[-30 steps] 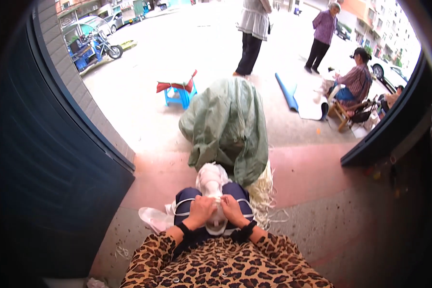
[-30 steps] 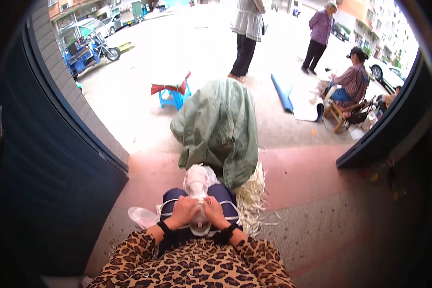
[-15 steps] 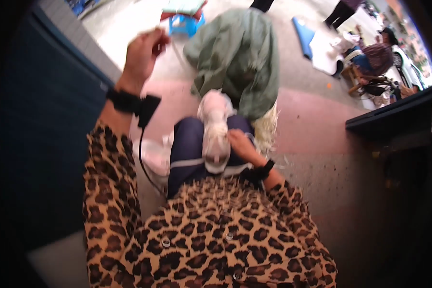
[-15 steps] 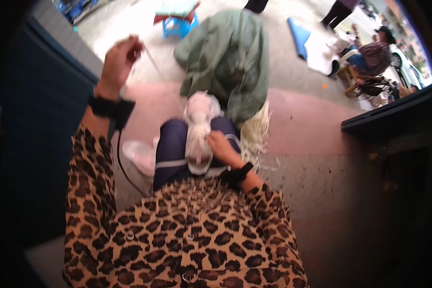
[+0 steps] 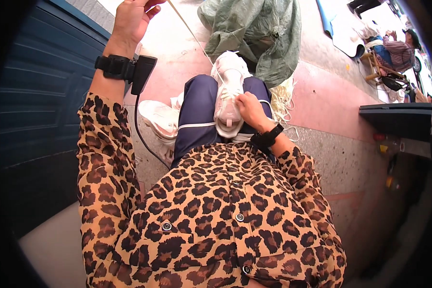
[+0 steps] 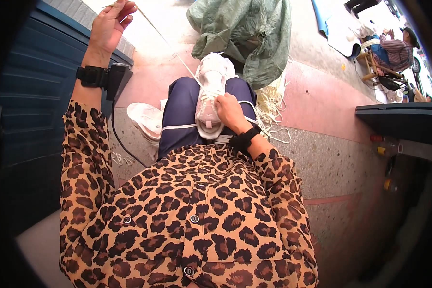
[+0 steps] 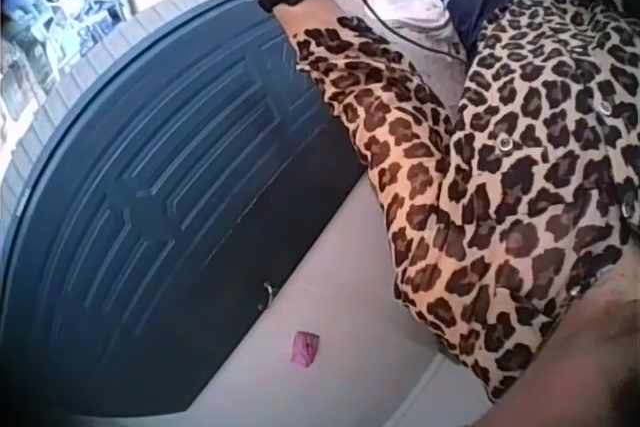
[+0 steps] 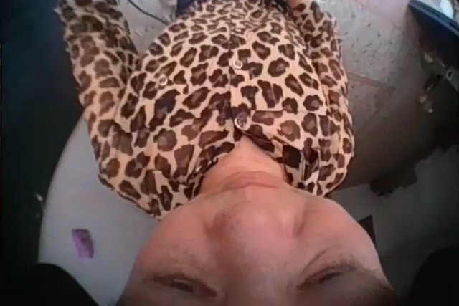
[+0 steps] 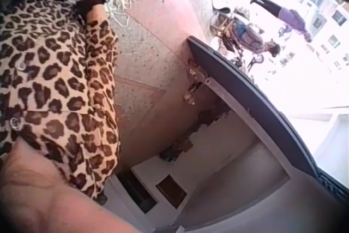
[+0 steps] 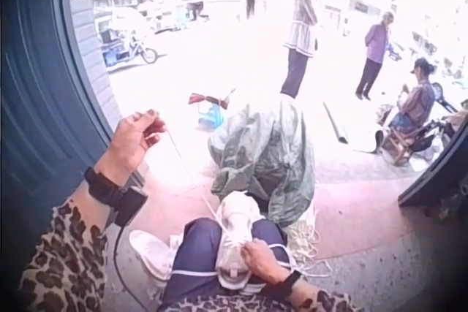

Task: Insert and thread laces through the eyelets of a white sneaker.

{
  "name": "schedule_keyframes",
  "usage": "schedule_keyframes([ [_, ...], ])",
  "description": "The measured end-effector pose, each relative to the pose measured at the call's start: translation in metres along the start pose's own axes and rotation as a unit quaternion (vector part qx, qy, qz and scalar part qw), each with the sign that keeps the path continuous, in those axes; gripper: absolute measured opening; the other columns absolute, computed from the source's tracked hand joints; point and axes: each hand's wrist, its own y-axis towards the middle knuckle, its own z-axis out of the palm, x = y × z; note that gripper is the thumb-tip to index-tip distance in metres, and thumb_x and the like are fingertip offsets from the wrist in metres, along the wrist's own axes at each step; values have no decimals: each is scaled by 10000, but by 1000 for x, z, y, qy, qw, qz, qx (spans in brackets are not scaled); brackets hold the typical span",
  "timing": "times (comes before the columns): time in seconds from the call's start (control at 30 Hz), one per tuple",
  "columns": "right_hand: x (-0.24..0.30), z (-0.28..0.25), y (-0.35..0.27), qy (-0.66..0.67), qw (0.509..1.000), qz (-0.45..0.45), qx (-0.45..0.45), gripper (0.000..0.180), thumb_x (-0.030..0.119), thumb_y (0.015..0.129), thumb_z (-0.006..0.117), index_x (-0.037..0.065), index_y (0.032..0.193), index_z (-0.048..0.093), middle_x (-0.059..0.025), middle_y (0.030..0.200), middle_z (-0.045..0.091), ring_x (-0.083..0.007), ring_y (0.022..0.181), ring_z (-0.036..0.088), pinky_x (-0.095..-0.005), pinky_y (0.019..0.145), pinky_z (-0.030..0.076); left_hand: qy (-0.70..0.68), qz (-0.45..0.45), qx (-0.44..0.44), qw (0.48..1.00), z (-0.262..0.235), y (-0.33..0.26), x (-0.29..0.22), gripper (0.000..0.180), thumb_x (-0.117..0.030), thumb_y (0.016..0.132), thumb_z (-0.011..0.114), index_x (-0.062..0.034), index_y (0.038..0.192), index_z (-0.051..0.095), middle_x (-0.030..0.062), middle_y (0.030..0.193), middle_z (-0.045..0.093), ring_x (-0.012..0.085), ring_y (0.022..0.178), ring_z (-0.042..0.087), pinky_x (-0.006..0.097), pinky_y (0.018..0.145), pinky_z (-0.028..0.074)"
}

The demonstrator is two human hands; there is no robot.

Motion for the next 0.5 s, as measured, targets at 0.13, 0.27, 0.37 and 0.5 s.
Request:
schedule_keyframes([
  [0.13, -6, 6, 1, 110, 993, 36, 7, 145, 114, 774, 516, -13, 788, 583, -203, 800, 545, -365, 799, 520, -418, 718, 413, 236, -5, 59, 970, -14, -2, 38, 419, -311, 853, 548, -61, 1182, 483, 73, 1130, 555, 137, 940, 538, 310, 815, 377],
  [0.27, -2, 8, 5, 111, 992, 47, 24, 160, 129, 769, 527, -18, 793, 587, -211, 819, 550, -371, 805, 526, -420, 722, 415, 492, 17, 141, 859, -17, -57, 120, 260, -196, 782, 554, -21, 961, 622, 204, 913, 615, 279, 847, 613, 349, 750, 473],
  [0.37, -1, 10, 4, 120, 992, 35, 18, 170, 154, 757, 562, -11, 792, 592, -199, 795, 576, -336, 783, 557, -405, 713, 430, 463, 29, 248, 851, 1, -127, 158, 177, -104, 783, 546, -14, 919, 615, 151, 870, 627, 228, 822, 602, 310, 743, 462],
  [0.5, 9, -2, 9, 151, 983, 96, 36, 181, 170, 726, 609, 11, 812, 611, -167, 743, 603, -305, 691, 593, -362, 645, 464, 400, -20, 238, 885, 33, -163, 174, 196, -56, 796, 509, 21, 969, 560, 165, 824, 612, 279, 776, 589, 345, 714, 463],
])
